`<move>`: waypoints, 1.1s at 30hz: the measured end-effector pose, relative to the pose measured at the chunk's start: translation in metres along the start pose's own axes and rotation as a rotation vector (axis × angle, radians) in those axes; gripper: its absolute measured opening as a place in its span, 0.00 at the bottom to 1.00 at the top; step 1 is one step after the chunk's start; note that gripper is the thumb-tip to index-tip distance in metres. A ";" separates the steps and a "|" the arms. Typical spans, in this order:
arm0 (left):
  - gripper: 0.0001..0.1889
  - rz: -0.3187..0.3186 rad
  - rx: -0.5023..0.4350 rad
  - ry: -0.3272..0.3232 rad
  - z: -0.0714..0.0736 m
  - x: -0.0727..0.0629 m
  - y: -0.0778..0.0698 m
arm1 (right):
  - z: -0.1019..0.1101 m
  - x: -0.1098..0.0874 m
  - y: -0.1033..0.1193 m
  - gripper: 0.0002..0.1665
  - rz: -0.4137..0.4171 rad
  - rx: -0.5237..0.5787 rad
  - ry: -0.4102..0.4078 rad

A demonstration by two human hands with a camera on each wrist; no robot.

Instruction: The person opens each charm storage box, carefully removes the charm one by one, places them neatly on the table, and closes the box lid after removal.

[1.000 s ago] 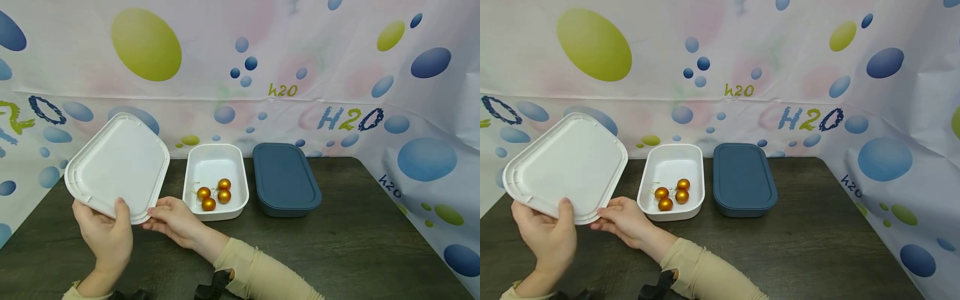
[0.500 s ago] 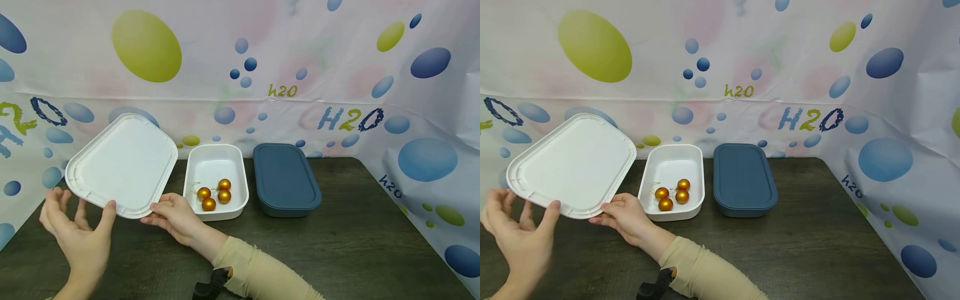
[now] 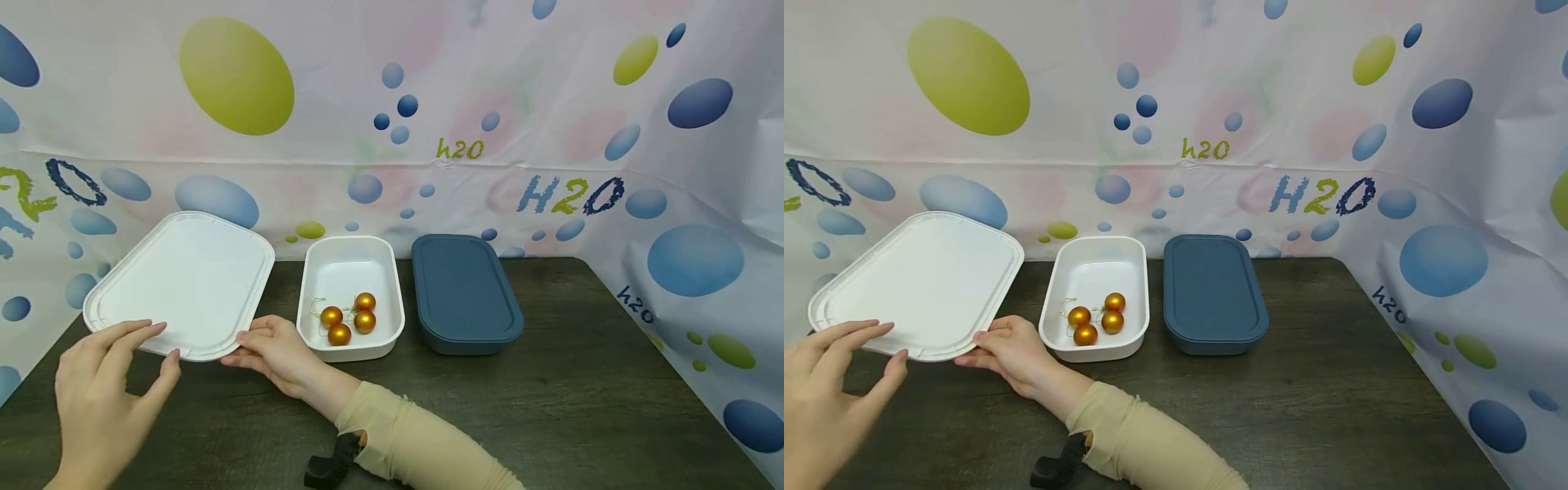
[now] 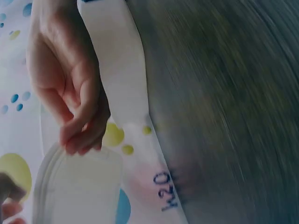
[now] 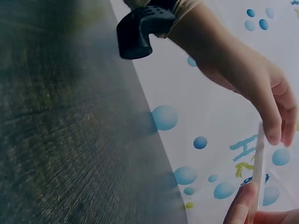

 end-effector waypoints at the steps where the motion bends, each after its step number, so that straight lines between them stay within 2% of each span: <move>1: 0.35 -0.014 0.004 0.044 -0.002 -0.002 0.001 | 0.000 0.002 -0.001 0.08 -0.004 -0.003 -0.008; 6: 0.41 -0.052 -0.029 0.226 -0.010 -0.011 0.009 | -0.004 0.014 -0.008 0.07 -0.029 -0.030 -0.033; 13: 0.40 -0.029 -0.074 0.337 -0.019 -0.030 0.024 | -0.012 0.026 -0.020 0.06 -0.084 -0.056 -0.058; 20: 0.34 -0.052 -0.069 0.375 -0.023 -0.036 0.031 | -0.015 0.036 -0.027 0.06 -0.112 -0.058 -0.060; 24: 0.27 -0.041 -0.069 0.406 -0.025 -0.040 0.038 | -0.018 0.041 -0.030 0.06 -0.125 -0.060 -0.050; 30: 0.26 -0.025 -0.086 0.406 -0.026 -0.046 0.046 | -0.019 0.046 -0.035 0.06 -0.149 -0.050 -0.069; 33: 0.19 -0.014 -0.089 0.417 -0.026 -0.050 0.051 | -0.020 0.049 -0.038 0.05 -0.154 -0.046 -0.073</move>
Point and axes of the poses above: each hand's wrist, its own x-axis towards the middle knuckle, its own z-axis out of the back of the hand, y = z × x, the point moved 9 cm from there along x, towards the middle knuckle, and after that the axes turned 13 degrees about -z, right-handed, at the moved point
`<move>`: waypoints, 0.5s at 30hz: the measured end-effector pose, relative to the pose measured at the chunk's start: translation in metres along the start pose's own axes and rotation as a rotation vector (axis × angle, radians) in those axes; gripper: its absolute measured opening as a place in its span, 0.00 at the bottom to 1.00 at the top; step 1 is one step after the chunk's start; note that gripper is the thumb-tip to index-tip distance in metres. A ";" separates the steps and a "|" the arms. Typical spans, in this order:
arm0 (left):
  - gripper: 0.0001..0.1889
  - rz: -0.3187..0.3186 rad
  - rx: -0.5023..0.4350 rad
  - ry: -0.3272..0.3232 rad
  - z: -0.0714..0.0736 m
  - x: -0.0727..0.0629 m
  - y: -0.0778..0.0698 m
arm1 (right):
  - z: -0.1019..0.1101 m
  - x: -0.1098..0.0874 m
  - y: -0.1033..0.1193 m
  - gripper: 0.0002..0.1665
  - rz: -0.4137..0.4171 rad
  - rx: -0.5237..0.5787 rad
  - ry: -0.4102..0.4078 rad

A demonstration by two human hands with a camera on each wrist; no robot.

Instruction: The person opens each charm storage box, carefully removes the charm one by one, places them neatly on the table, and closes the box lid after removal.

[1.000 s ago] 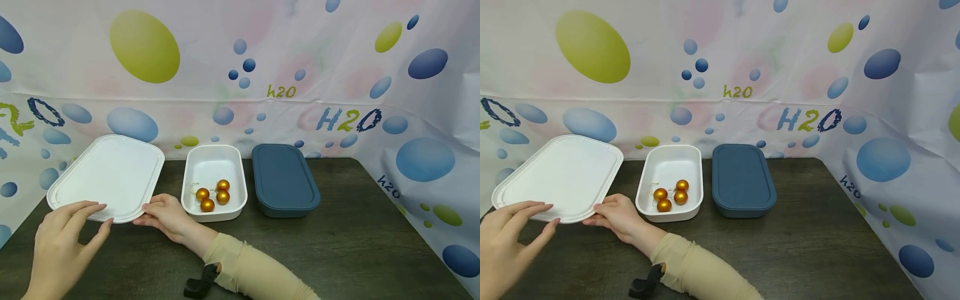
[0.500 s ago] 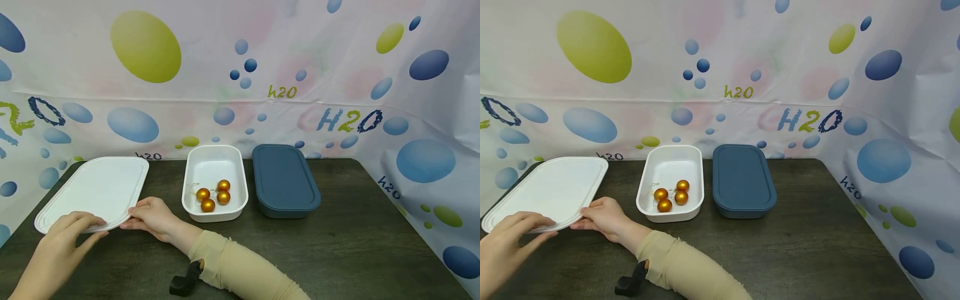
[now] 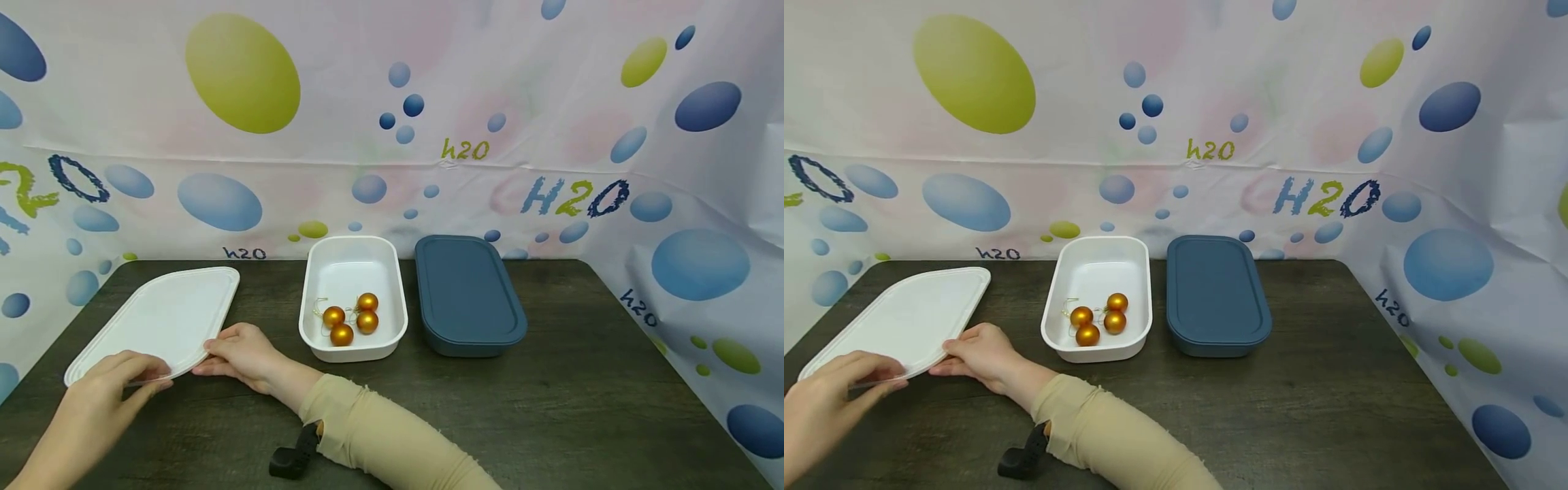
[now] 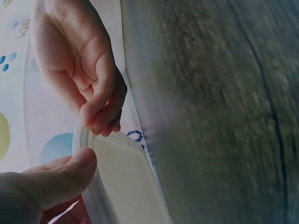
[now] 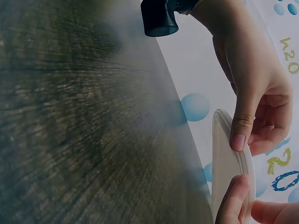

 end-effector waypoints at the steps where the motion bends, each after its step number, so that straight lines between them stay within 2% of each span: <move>1: 0.16 0.004 -0.001 0.006 -0.001 -0.001 0.001 | 0.000 0.001 -0.001 0.05 0.000 0.003 0.000; 4: 0.09 0.017 -0.006 0.019 -0.003 -0.003 0.004 | -0.001 0.003 -0.002 0.06 0.003 0.003 -0.012; 10: 0.19 0.080 -0.003 0.073 -0.009 -0.007 0.013 | 0.001 0.007 -0.004 0.06 0.032 -0.030 -0.076; 15: 0.19 0.095 0.010 0.101 -0.012 -0.010 0.020 | 0.003 0.006 -0.005 0.08 0.074 -0.042 -0.131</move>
Point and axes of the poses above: each hand's wrist, its own x-axis towards the middle knuckle, its own z-axis out of the back of the hand, y = z × x, the point moved 9 cm from there along x, towards the middle knuckle, and after that the axes turned 13 degrees about -z, right-handed, at the moved point
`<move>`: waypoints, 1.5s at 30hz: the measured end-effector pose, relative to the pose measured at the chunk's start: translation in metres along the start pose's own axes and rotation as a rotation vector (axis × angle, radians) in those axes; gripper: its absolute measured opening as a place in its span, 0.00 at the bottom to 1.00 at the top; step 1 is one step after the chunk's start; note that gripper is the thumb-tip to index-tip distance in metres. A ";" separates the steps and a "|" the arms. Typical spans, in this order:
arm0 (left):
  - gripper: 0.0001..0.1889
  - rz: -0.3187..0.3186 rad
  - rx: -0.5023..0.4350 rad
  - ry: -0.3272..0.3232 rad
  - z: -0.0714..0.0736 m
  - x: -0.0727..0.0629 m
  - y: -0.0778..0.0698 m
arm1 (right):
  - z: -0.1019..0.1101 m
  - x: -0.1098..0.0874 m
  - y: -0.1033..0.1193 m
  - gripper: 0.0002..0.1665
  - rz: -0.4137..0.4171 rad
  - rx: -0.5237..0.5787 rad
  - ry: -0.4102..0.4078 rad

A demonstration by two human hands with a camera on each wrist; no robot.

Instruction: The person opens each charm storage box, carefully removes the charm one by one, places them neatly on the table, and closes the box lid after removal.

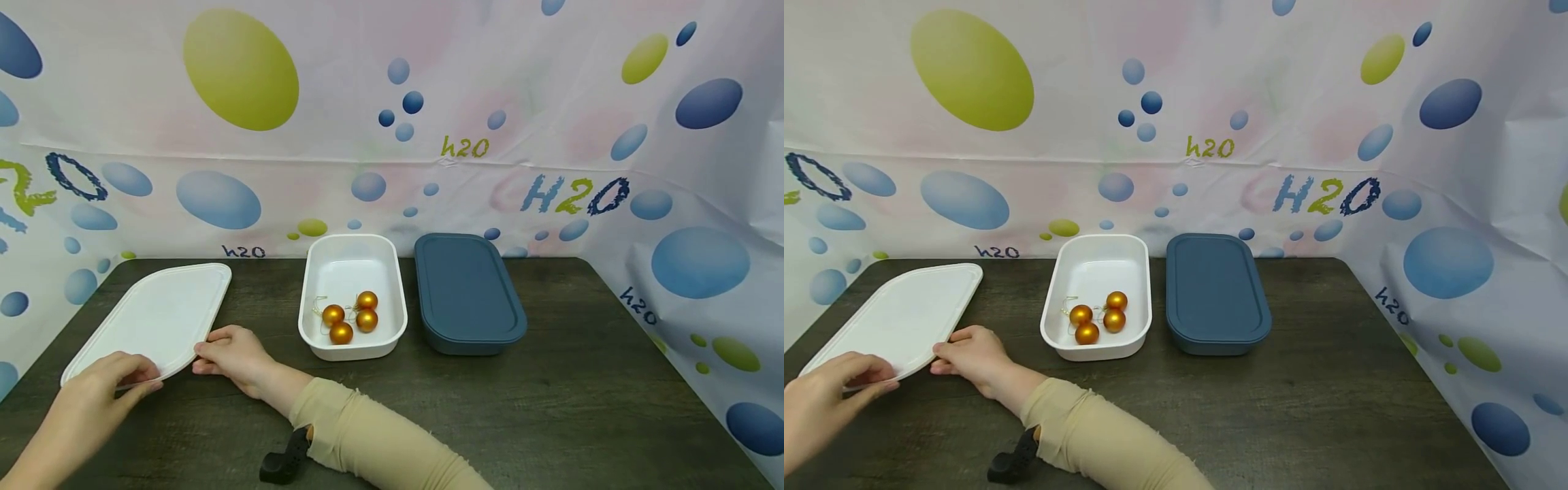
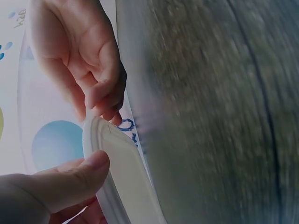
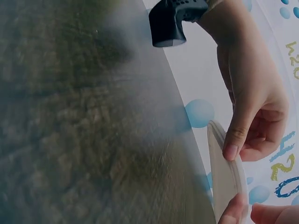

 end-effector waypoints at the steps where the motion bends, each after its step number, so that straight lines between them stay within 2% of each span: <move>1: 0.19 0.002 -0.001 0.005 -0.001 -0.001 0.001 | 0.000 0.000 0.000 0.10 0.004 0.012 0.001; 6: 0.19 0.013 -0.002 0.029 -0.003 -0.004 0.009 | -0.005 -0.002 -0.001 0.15 0.012 0.057 0.039; 12: 0.16 0.062 0.010 0.102 -0.009 -0.008 0.022 | -0.008 -0.001 -0.004 0.19 -0.008 0.055 0.031; 16: 0.15 0.080 0.021 0.119 -0.011 -0.010 0.027 | -0.012 0.000 -0.007 0.20 -0.016 0.041 0.046; 20: 0.14 0.092 0.034 0.129 -0.012 -0.011 0.030 | -0.015 0.001 -0.009 0.22 -0.024 0.016 0.065; 29: 0.11 0.142 -0.001 0.201 -0.020 -0.013 0.039 | -0.016 0.003 -0.016 0.27 -0.061 -0.035 0.110; 38: 0.10 0.153 -0.019 0.245 -0.027 -0.016 0.046 | -0.019 0.001 -0.017 0.32 -0.085 -0.024 0.157; 45: 0.08 0.189 -0.045 0.285 -0.032 -0.016 0.049 | -0.019 -0.002 -0.018 0.31 -0.077 -0.039 0.163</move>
Point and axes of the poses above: each hand's wrist, its own x-axis towards the middle knuckle, its own z-axis out of the back of the hand, y = z × x, the point moved 9 cm from there along x, towards the middle knuckle, and after that the axes turned 13 degrees about -z, right-handed, at the moved point
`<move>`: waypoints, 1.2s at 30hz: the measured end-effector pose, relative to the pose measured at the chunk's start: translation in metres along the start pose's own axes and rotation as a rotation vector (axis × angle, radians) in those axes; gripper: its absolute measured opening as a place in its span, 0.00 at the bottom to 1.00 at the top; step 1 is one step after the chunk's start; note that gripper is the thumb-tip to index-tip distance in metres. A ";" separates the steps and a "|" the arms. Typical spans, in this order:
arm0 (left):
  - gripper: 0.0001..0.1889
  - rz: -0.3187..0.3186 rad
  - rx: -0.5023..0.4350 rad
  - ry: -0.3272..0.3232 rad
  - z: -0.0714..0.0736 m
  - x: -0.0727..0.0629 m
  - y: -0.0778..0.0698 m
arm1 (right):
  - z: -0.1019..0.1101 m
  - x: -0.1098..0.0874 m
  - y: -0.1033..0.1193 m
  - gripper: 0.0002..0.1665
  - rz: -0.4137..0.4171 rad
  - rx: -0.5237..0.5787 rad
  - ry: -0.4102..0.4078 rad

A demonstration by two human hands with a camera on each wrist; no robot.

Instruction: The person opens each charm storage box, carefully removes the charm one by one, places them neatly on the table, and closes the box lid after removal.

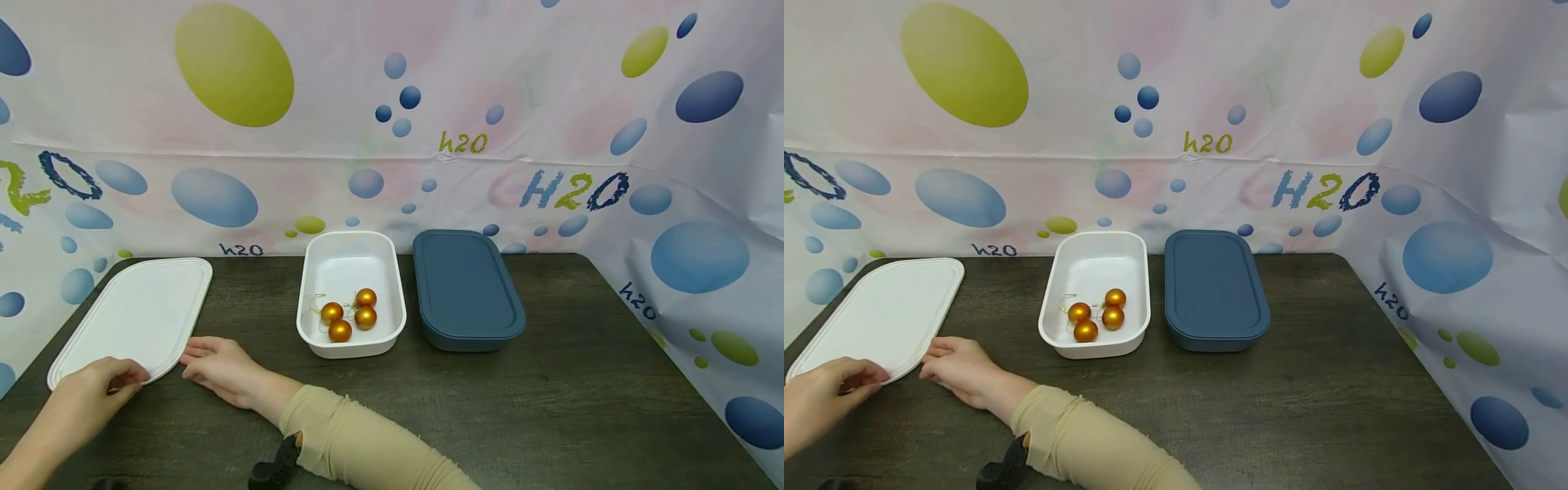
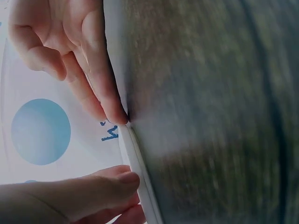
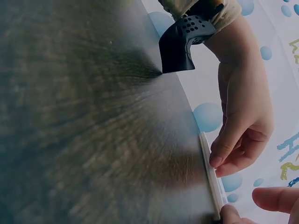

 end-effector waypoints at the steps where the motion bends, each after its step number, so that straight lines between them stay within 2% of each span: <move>1: 0.07 0.008 -0.007 0.006 0.000 0.000 0.000 | 0.000 0.000 0.001 0.31 0.005 -0.011 0.000; 4: 0.05 0.025 -0.025 0.005 0.001 0.002 -0.002 | 0.001 -0.002 0.004 0.31 0.025 -0.050 -0.001; 9: 0.05 0.025 -0.048 -0.059 0.008 0.005 -0.014 | 0.005 -0.011 0.014 0.30 0.076 -0.138 -0.020; 19: 0.09 0.002 -0.143 -0.238 0.016 0.016 -0.058 | 0.013 -0.043 0.042 0.29 0.180 -0.329 -0.018; 27: 0.09 0.000 -0.235 -0.314 0.016 0.026 -0.089 | 0.020 -0.071 0.062 0.27 0.272 -0.409 0.037; 36: 0.14 -0.035 -0.299 -0.391 0.017 0.034 -0.121 | 0.029 -0.105 0.084 0.28 0.375 -0.457 0.101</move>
Point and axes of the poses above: each hand's wrist, its own x-axis towards the middle knuckle, its own z-axis out of the back of the hand, y = z × x, the point moved 9 cm from there along x, towards the middle knuckle, and after that the axes turned 13 degrees about -z, right-handed, at the moved point
